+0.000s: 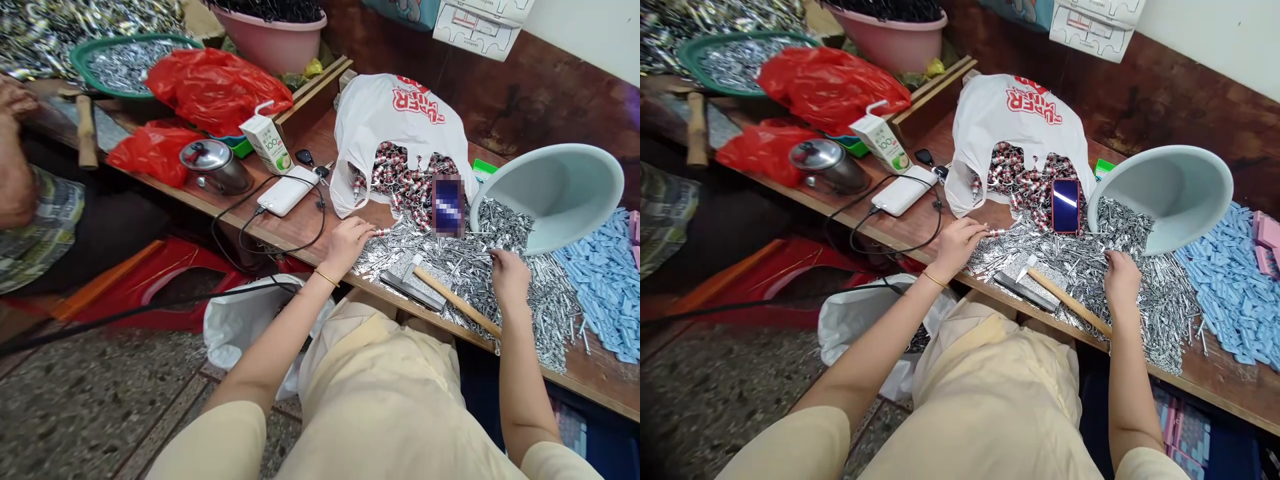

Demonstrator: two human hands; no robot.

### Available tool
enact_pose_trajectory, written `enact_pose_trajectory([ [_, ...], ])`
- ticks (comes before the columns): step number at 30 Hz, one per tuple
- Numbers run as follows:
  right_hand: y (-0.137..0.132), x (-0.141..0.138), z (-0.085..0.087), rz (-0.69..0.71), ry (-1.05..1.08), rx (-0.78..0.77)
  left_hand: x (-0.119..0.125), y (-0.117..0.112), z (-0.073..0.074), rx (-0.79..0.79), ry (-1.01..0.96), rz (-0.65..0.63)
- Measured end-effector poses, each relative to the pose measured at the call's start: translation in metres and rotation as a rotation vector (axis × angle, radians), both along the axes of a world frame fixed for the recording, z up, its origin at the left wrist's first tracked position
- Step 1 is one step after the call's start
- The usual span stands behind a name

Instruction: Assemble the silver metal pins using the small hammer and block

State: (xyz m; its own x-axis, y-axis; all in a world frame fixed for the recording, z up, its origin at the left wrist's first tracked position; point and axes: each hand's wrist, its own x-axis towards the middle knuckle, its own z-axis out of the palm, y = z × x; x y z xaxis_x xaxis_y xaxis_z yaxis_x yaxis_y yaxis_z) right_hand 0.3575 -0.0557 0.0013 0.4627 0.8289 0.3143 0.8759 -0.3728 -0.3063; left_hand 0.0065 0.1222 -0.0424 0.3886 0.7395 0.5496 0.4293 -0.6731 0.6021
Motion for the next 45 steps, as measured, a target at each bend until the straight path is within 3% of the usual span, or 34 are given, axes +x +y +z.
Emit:
enact_pose_trajectory([
  [3, 0.014, -0.037, 0.004, 0.203, 0.308, 0.092, 0.002, -0.019, 0.006, 0.031, -0.064, 0.008],
  [6, 0.027, -0.091, 0.005, 0.450, 0.555, 0.128, 0.010, -0.042, 0.011, 0.101, -0.109, -0.096],
  [9, 0.035, -0.134, 0.010, 0.615, 0.460, 0.144, 0.015, -0.064, 0.014, 0.115, -0.143, -0.193],
  [12, 0.036, -0.152, 0.015, 0.692, 0.272, 0.170, 0.013, -0.077, 0.017, 0.132, -0.133, -0.202],
  [16, 0.029, -0.156, 0.020, 0.733, 0.134, 0.181, 0.009, -0.081, 0.019, 0.152, -0.127, -0.195],
  [20, 0.024, -0.156, 0.024, 0.771, 0.138, 0.171, 0.009, -0.082, 0.024, 0.123, -0.165, -0.206],
  [23, 0.021, -0.155, 0.027, 0.758, 0.262, 0.157, 0.011, -0.088, 0.032, 0.067, -0.226, -0.209],
  [27, 0.014, -0.157, 0.019, 0.657, 0.628, 0.163, 0.014, -0.100, 0.044, -0.046, -0.321, -0.136],
  [31, 0.006, -0.162, 0.010, 0.590, 0.768, 0.178, 0.011, -0.105, 0.048, -0.113, -0.244, -0.142],
  [39, -0.004, -0.157, 0.040, 0.719, 0.652, 0.195, -0.004, -0.102, 0.066, 0.043, -0.128, -0.337],
  [45, -0.008, -0.162, 0.040, 0.720, 0.667, 0.226, -0.005, -0.109, 0.060, 0.102, -0.169, -0.303],
])
